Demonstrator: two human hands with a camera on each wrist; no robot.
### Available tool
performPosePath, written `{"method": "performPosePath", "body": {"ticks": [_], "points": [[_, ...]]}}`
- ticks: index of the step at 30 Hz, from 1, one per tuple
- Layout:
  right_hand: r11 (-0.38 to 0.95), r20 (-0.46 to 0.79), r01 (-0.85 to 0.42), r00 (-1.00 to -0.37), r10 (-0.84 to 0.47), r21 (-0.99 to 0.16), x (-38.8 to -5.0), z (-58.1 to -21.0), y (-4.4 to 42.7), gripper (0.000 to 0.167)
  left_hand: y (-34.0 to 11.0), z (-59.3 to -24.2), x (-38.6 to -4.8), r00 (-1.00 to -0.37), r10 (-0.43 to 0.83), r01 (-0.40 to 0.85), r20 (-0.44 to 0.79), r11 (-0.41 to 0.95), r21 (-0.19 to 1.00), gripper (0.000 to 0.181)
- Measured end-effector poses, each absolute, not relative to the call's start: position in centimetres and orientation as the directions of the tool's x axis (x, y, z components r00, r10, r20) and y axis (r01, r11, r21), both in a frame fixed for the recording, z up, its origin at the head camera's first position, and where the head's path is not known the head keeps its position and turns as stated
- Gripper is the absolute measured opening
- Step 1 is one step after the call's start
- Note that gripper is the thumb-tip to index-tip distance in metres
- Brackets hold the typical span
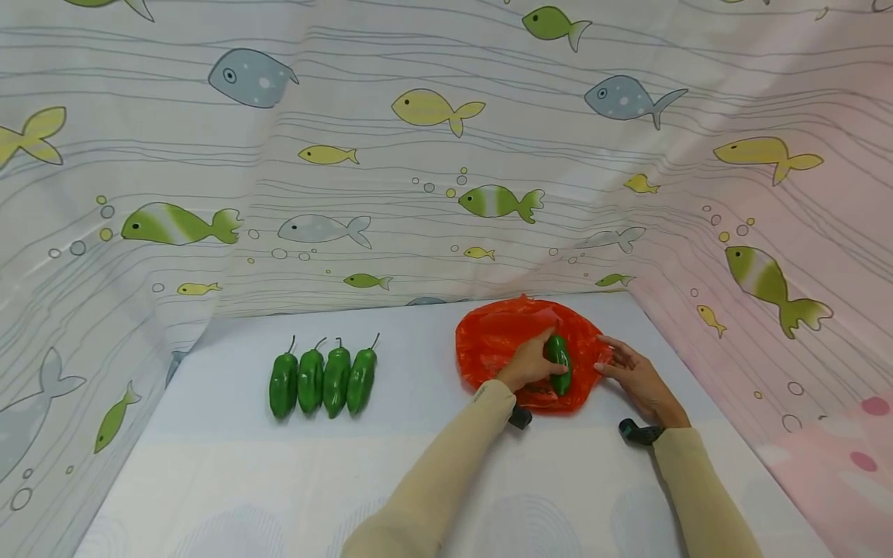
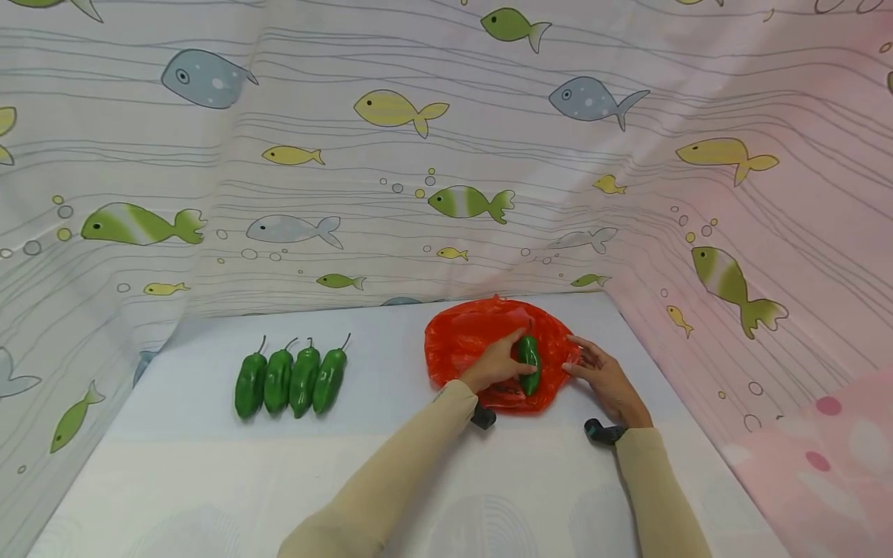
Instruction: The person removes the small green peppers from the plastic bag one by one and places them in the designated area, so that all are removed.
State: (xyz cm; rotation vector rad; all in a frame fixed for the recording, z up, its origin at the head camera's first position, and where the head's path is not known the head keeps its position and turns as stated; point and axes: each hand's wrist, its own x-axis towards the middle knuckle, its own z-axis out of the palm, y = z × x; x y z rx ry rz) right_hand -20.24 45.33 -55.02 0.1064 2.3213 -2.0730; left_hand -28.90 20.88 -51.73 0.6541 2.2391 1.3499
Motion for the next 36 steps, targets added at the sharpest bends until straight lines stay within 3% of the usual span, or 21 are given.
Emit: {"method": "performPosePath", "body": {"ticks": [4,16,24,29,36], "points": [[0.106,-0.067,0.069,-0.998,0.022,-0.992,-20.3,-55.1,45.4,0.07,20.7,-51.4,-28.7,-0.785,0.597,0.12,-0.164,0.406,0.906,0.079],[0.119,-0.064,0.066,-0.998,0.022,-0.991,-20.4,-55.2,45.5,0.068,20.8,-51.9,-29.0,-0.805,0.575,0.09,-0.148,0.364,0.927,0.03],[0.13,-0.072,0.076,-0.997,0.032,-0.989,-20.3,-55.3,45.5,0.069,20.7,-51.3,-28.7,-0.805,0.563,0.053,-0.188,0.383,0.922,0.042],[0.124,-0.068,0.072,-0.997,0.033,-0.99,-20.2,-55.2,45.4,0.067,20.4,-51.0,-28.6,-0.784,0.59,0.08,-0.195,0.408,0.91,0.029],[0.127,-0.076,0.08,-0.996,0.036,-0.989,-20.3,-55.3,45.6,0.067,20.5,-50.8,-28.5,-0.765,0.612,0.119,-0.199,0.439,0.891,0.029]]}}
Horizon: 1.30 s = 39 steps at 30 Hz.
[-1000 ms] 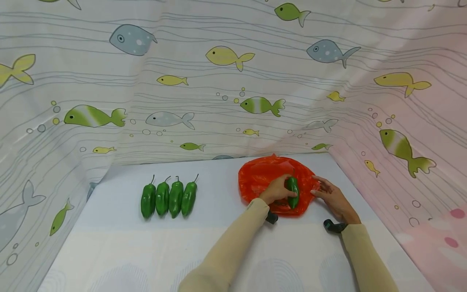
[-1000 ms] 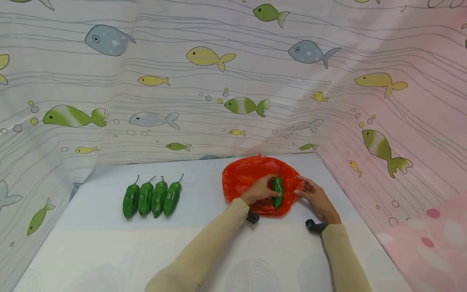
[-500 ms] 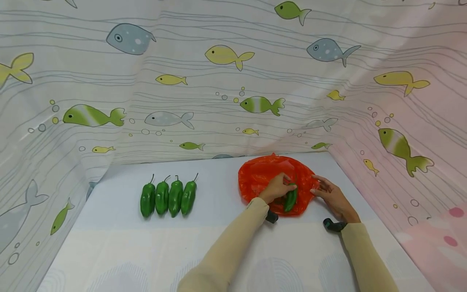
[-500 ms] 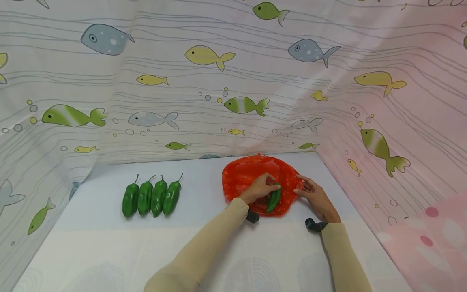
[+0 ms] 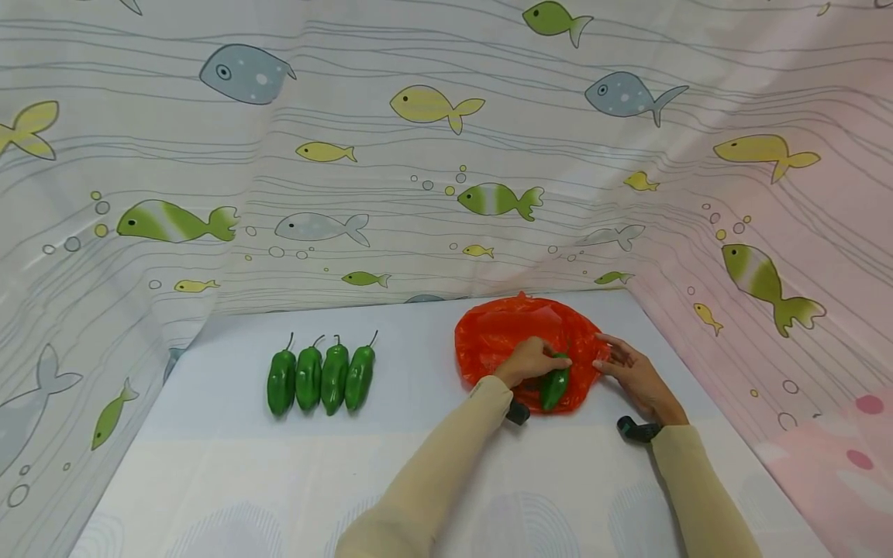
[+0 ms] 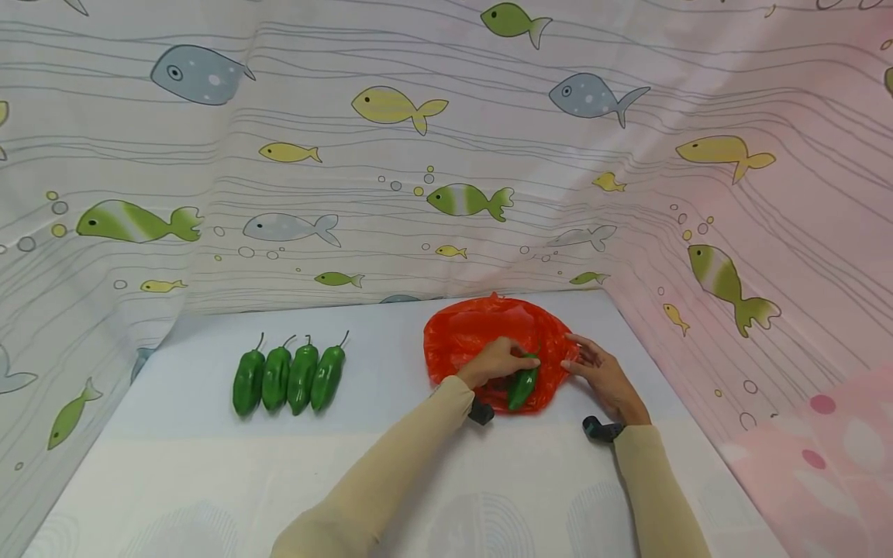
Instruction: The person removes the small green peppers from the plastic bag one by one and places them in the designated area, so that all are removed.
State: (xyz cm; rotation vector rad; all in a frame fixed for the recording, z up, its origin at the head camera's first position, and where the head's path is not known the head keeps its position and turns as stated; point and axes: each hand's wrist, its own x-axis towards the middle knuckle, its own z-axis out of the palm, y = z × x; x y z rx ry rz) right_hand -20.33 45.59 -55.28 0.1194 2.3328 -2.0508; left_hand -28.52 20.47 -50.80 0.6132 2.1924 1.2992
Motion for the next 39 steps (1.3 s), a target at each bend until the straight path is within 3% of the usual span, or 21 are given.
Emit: {"method": "performPosePath", "body": {"ticks": [15,39], "points": [[0.13,-0.068,0.072,-0.997,0.036,-0.989,-20.2,-55.1,45.3,0.069,19.0,-50.1,-28.9,-0.748,0.636,0.092,-0.188,0.38,0.92,0.04],[0.134,-0.109,0.119,-0.991,0.076,-0.984,-20.4,-54.9,45.0,0.074,16.6,-48.5,-30.8,-0.731,0.67,0.142,-0.127,0.332,0.933,0.03]]}}
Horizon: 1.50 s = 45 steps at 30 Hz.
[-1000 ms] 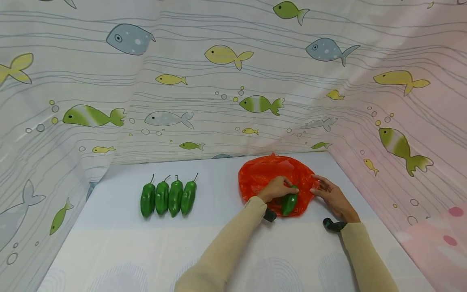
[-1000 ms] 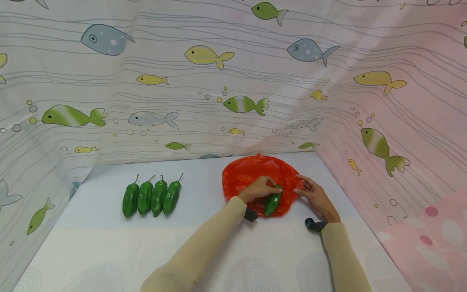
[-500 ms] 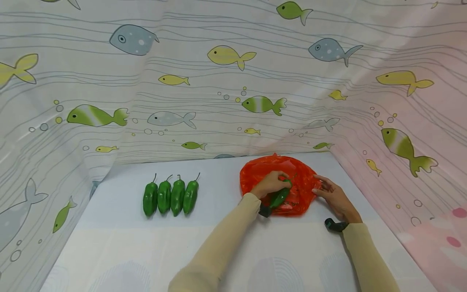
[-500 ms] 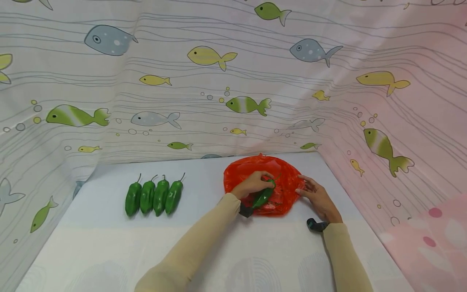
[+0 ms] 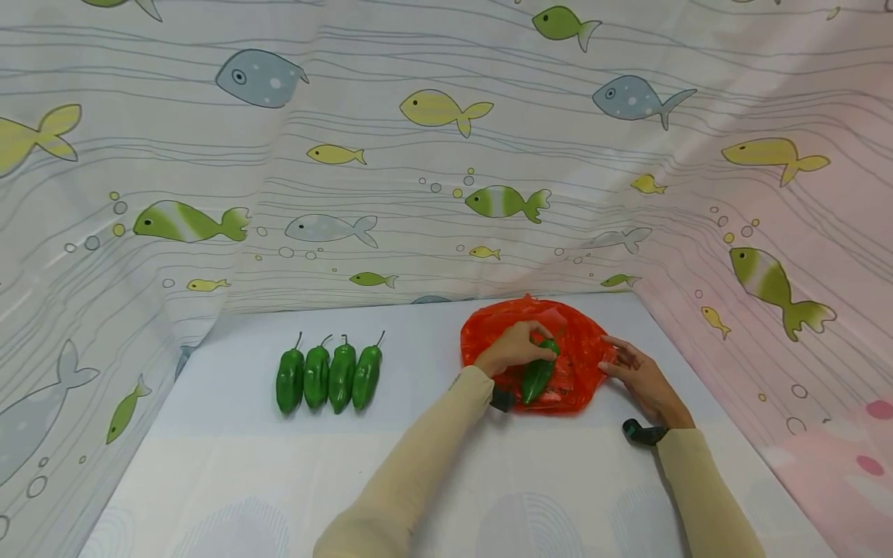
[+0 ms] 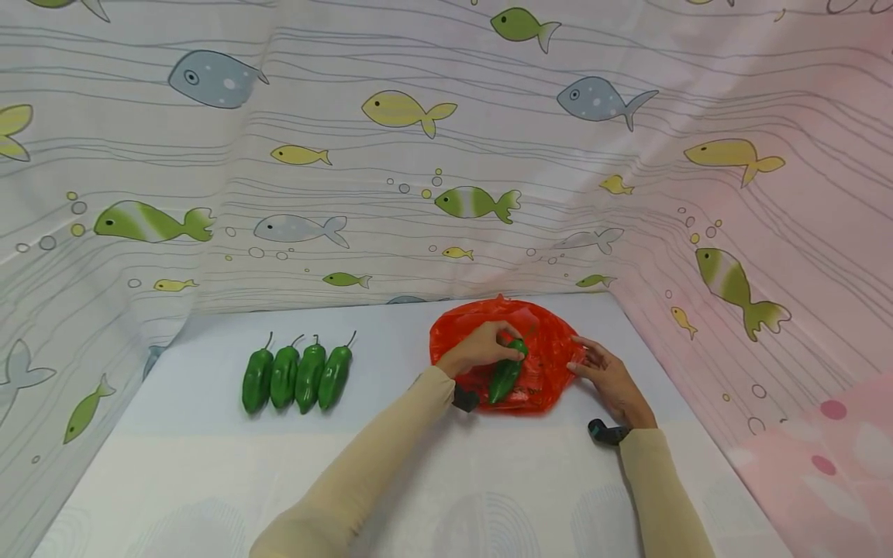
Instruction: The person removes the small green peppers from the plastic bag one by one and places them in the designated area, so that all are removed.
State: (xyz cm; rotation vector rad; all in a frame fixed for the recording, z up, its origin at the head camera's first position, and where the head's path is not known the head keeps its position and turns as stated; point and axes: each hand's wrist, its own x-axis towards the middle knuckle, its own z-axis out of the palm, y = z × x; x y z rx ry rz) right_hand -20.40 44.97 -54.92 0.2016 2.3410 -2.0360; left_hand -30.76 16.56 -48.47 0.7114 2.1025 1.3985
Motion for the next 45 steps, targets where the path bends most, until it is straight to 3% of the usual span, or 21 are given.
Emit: {"method": "performPosePath", "body": {"ticks": [20,37,45], "points": [[0.107,-0.093,0.098,-0.994,0.052,-0.989,-20.4,-55.1,45.2,0.071,15.2,-47.7,-31.4,-0.753,0.655,0.318,0.064,0.278,0.906,0.045],[0.127,-0.109,0.114,-0.993,0.049,-0.985,-20.2,-54.9,45.1,0.074,13.4,-46.4,-31.5,-0.775,0.623,0.338,0.105,0.269,0.902,0.054],[0.136,-0.104,0.11,-0.993,0.047,-0.985,-20.2,-54.8,45.0,0.073,12.2,-46.0,-31.4,-0.781,0.618,0.31,0.093,0.253,0.916,0.046]]}}
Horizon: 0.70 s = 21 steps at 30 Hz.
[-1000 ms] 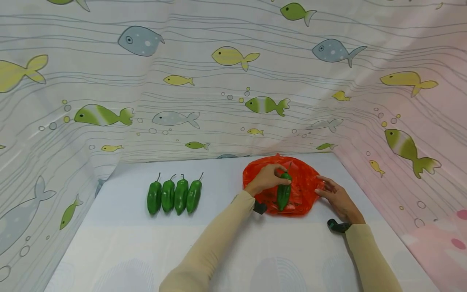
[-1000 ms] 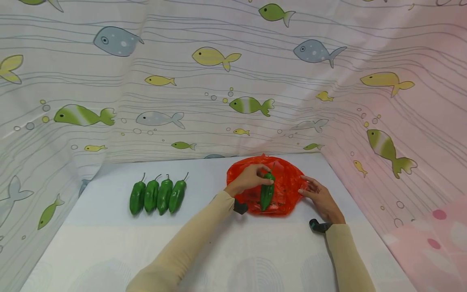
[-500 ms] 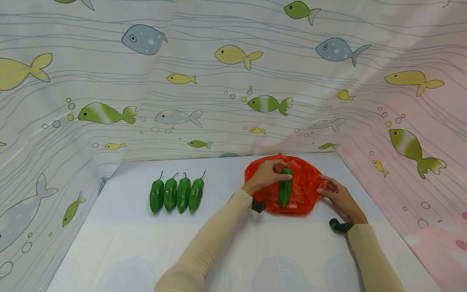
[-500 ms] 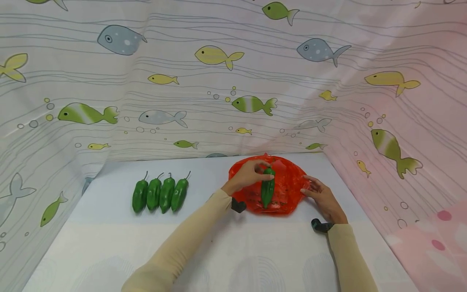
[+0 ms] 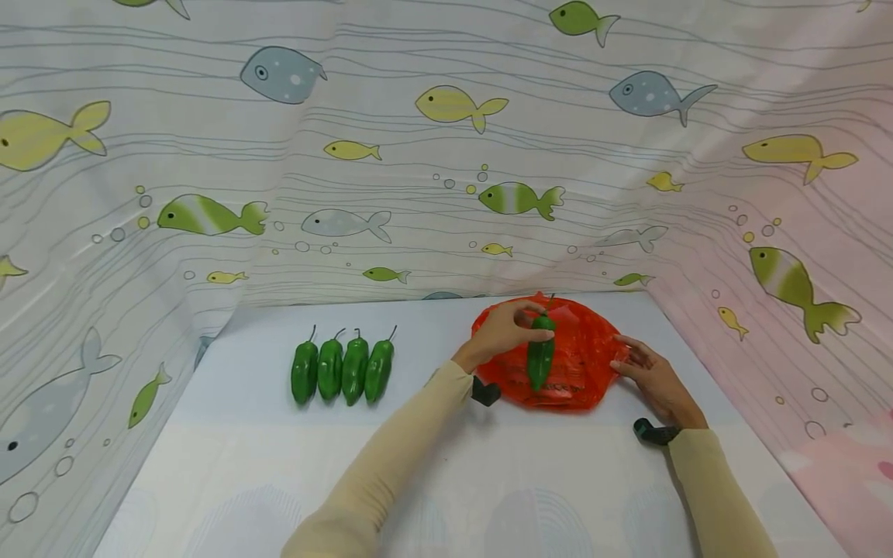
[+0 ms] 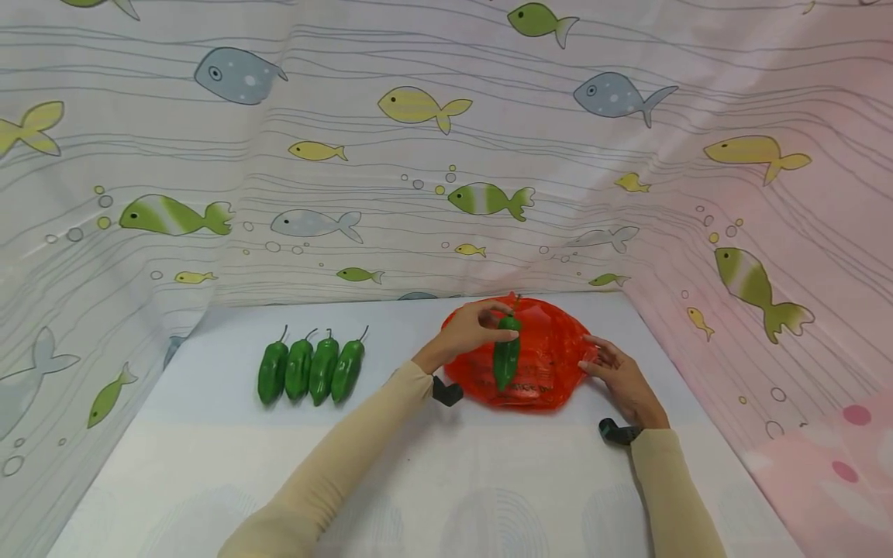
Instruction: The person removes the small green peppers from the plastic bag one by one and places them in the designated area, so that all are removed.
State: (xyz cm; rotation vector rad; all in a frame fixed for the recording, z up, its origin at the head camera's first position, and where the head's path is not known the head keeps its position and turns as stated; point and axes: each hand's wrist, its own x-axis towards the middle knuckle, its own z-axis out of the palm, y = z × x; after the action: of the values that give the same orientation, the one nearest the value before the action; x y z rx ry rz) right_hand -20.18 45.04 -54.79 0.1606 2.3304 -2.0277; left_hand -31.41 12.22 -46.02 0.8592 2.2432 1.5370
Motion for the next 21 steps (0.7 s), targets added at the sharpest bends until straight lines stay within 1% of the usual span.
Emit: {"method": "performPosePath", "body": {"ticks": [10,14,21], "points": [[0.143,-0.094,0.1,-0.995,0.045,-0.985,-20.1,-54.8,45.1,0.071,10.3,-45.7,-31.4,-0.791,0.606,0.299,0.085,0.262,0.918,0.045],[0.126,-0.097,0.101,-0.994,0.042,-0.987,-20.0,-54.8,45.1,0.07,9.5,-45.7,-31.4,-0.796,0.6,0.3,0.082,0.272,0.914,0.049],[0.123,-0.11,0.116,-0.993,0.052,-0.986,-20.1,-54.8,45.1,0.072,8.2,-46.1,-31.5,-0.794,0.598,0.308,0.112,0.236,0.921,0.049]]}}
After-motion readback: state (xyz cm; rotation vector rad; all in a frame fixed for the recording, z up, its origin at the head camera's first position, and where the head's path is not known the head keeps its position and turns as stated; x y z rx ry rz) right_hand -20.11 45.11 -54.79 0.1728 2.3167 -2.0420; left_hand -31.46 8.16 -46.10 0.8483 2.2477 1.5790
